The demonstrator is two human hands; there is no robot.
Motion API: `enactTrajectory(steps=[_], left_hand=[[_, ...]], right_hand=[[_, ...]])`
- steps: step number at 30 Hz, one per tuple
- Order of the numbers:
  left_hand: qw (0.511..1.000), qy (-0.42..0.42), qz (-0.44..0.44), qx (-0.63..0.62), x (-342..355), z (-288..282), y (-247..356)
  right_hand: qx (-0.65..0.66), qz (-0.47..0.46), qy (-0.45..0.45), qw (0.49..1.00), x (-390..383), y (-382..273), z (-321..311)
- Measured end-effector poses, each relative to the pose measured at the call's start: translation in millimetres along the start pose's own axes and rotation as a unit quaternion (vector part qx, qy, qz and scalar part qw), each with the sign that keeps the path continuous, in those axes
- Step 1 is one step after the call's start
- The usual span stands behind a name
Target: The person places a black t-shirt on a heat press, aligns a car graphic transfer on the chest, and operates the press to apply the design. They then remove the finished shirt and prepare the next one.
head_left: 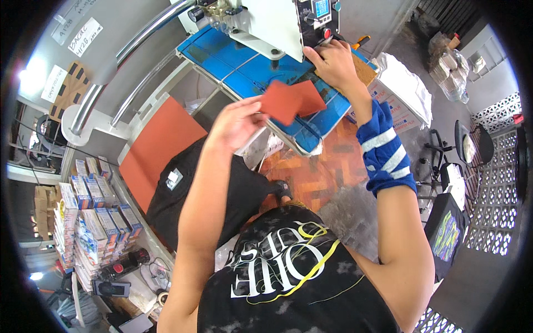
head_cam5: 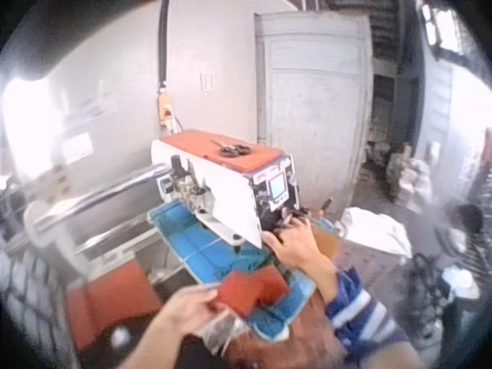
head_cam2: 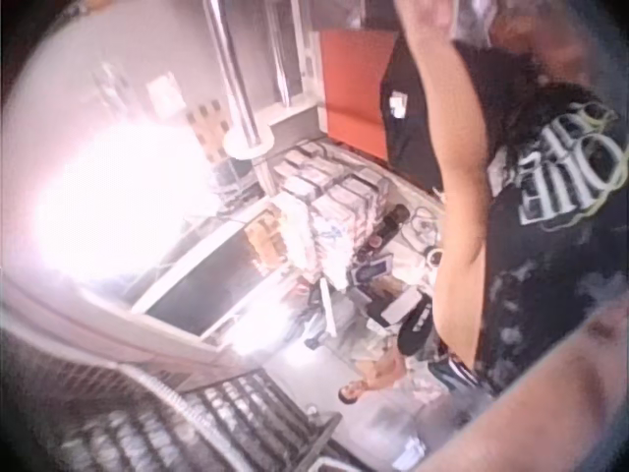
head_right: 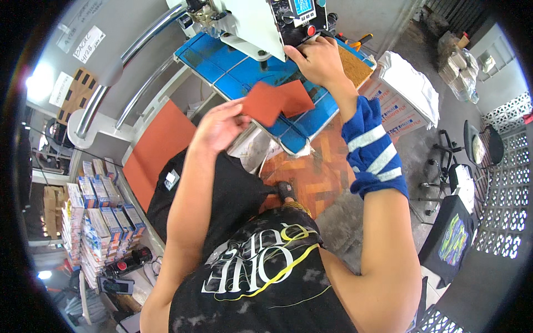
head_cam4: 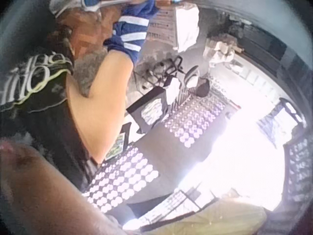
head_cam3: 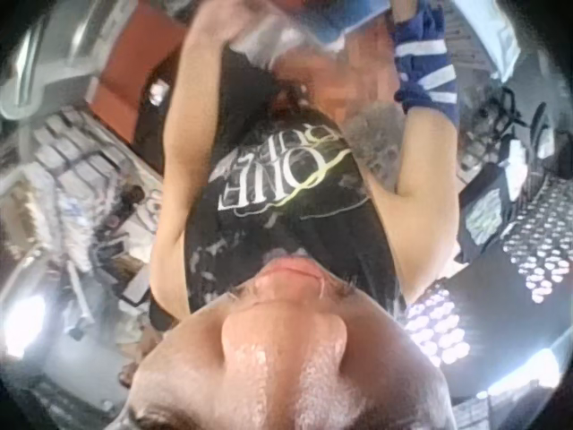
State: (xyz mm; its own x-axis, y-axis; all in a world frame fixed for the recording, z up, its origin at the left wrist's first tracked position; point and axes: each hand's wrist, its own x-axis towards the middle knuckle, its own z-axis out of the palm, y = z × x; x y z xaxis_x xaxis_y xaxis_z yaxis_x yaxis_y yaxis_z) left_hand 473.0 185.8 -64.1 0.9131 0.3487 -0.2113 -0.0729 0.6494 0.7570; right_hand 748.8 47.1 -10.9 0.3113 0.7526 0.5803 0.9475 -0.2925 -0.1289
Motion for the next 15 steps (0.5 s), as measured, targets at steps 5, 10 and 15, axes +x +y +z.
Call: enactTrajectory(steps=[5, 10, 15], left_hand=[[0.986, 0.119, 0.090, 0.079, -51.1, -25.6, -6.5], [0.855, 0.411, 0.144, 0.280, -187.7, -121.1, -45.2], [0.602, 0.636, 0.080, 0.475, -302.6, -161.7, -87.2]], right_hand=[[0.031, -0.063, 0.017, 0.997, 1.9, 1.8, 6.5], [-0.116, -0.013, -0.028, 0.993, -28.7, 70.5, 22.3], [-0.063, -0.134, 0.118, 0.982, -20.4, 116.4, 27.5]])
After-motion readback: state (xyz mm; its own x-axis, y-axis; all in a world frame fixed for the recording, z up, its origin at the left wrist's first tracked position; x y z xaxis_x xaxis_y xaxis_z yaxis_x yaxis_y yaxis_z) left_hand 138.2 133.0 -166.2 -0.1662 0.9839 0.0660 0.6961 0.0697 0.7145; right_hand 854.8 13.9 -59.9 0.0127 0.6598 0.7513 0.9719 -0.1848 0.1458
